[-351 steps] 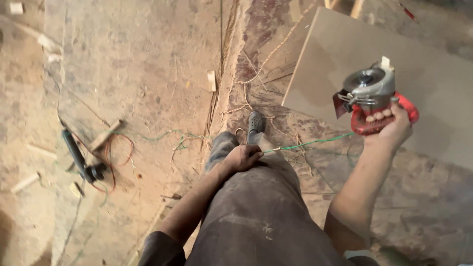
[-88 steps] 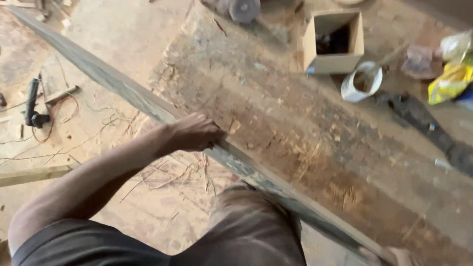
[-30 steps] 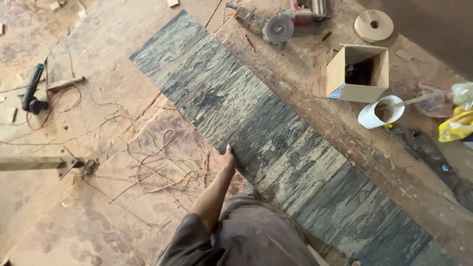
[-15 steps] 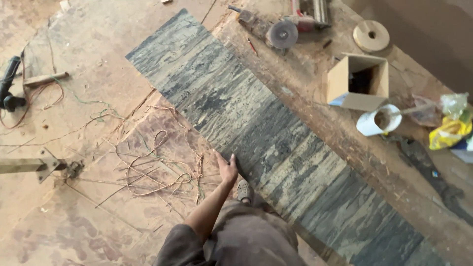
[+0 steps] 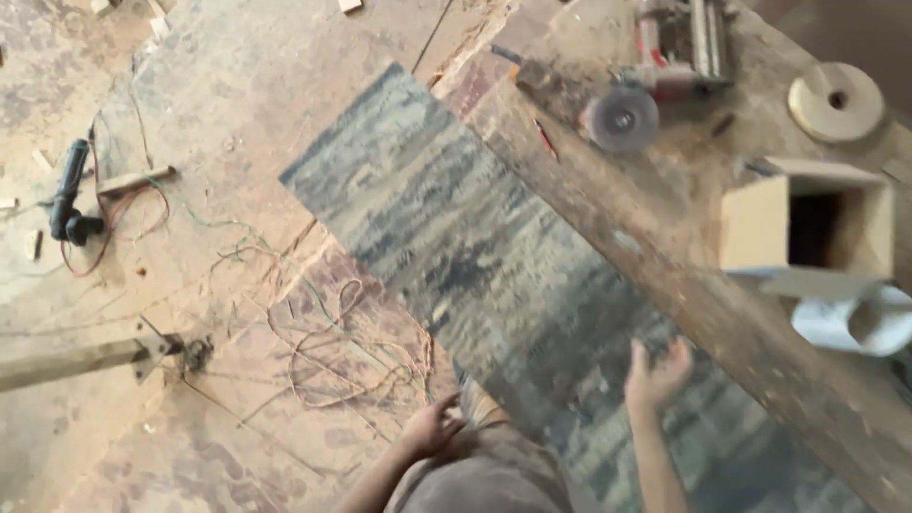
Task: The person carries a circular saw and its power cord across a dusty workshop floor, sets the saw down, then picks up an angle grinder and sands the surface of a large board laid on the floor, steadying the board with one hand while moving the grinder along it.
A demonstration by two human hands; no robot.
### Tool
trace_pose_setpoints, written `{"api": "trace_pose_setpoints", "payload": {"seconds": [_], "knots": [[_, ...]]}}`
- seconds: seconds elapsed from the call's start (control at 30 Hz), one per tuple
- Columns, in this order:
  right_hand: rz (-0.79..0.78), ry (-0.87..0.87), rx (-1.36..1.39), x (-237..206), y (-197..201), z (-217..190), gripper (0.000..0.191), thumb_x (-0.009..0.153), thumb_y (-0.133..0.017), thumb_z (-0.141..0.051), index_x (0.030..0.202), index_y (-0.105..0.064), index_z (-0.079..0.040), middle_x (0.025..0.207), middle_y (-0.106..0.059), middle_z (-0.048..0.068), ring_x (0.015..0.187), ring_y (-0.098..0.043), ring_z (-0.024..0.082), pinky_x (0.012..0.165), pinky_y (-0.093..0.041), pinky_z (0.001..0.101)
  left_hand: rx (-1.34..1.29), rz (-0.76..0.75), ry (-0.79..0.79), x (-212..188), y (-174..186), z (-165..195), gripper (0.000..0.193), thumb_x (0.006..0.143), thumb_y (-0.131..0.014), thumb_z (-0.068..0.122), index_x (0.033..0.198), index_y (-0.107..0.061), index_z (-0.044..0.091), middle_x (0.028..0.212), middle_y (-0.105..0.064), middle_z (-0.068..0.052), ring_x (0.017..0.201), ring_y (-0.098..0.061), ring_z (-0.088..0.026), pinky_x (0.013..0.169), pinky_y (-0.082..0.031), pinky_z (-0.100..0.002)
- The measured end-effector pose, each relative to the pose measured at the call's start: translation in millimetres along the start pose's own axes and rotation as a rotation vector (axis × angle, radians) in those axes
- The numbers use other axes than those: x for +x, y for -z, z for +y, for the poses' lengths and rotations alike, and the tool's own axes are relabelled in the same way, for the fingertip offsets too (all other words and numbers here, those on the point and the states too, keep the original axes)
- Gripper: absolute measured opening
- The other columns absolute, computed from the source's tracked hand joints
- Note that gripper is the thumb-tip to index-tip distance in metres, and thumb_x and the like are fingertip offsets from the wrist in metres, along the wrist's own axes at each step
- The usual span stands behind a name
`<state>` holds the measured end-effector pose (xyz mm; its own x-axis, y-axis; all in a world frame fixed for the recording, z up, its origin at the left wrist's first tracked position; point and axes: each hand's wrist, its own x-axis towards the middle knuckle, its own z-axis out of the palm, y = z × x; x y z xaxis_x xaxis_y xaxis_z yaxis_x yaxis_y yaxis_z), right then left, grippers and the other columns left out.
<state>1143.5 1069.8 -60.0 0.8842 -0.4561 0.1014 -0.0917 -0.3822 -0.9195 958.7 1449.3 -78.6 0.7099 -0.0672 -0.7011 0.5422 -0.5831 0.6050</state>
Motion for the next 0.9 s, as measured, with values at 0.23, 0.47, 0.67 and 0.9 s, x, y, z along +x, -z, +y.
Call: {"api": "trace_pose_setpoints", "payload": {"seconds": [0.23, 0.47, 0.67, 0.9], "knots": [[-0.381, 0.702, -0.659, 205, -295, -119, 0.095, 0.083, -0.089, -0.032, 0.158, -0.039, -0.002, 0.150, -0.051, 0.023, 0.141, -0.046, 0.044, 0.120, -0.034, 0.0575, -0.121, 0.502, 0.564, -44, 203, -102, 0.061, 0.087, -0.073, 0.040, 0.141, -0.060, 0.014, 0.127, -0.074, -0.013, 0.111, -0.073, -0.029, 0.095, -0.057, -0.042], [-0.818, 0.202, -1.256, 330, -408, -145, 0.118, 0.063, -0.089, -0.062, 0.155, -0.041, -0.008, 0.144, -0.060, 0.026, 0.125, -0.064, 0.044, 0.103, -0.051, 0.0579, -0.281, 0.923, 0.643, -123, 261, -139, 0.058, 0.091, -0.072, 0.040, 0.135, -0.065, 0.003, 0.121, -0.074, -0.018, 0.108, -0.071, -0.030, 0.092, -0.055, -0.042], [-0.893, 0.228, -1.313, 354, -422, -141, 0.112, 0.060, -0.093, -0.064, 0.140, -0.053, 0.003, 0.127, -0.067, 0.031, 0.117, -0.066, 0.043, 0.096, -0.054, 0.0521, -0.499, 0.618, 0.809, -114, 241, -138, 0.061, 0.087, -0.074, 0.039, 0.135, -0.063, 0.003, 0.122, -0.072, -0.020, 0.111, -0.069, -0.032, 0.094, -0.054, -0.042], [-1.214, 0.083, -0.839, 284, -494, -242, 0.069, 0.057, -0.089, -0.049, 0.104, -0.077, 0.000, 0.104, -0.076, 0.023, 0.094, -0.078, 0.040, 0.084, -0.060, 0.0492, -0.489, 0.507, 0.793, -127, 262, -154, 0.063, 0.085, -0.075, 0.036, 0.138, -0.059, 0.006, 0.128, -0.068, -0.020, 0.118, -0.065, -0.035, 0.099, -0.051, -0.043]]}}
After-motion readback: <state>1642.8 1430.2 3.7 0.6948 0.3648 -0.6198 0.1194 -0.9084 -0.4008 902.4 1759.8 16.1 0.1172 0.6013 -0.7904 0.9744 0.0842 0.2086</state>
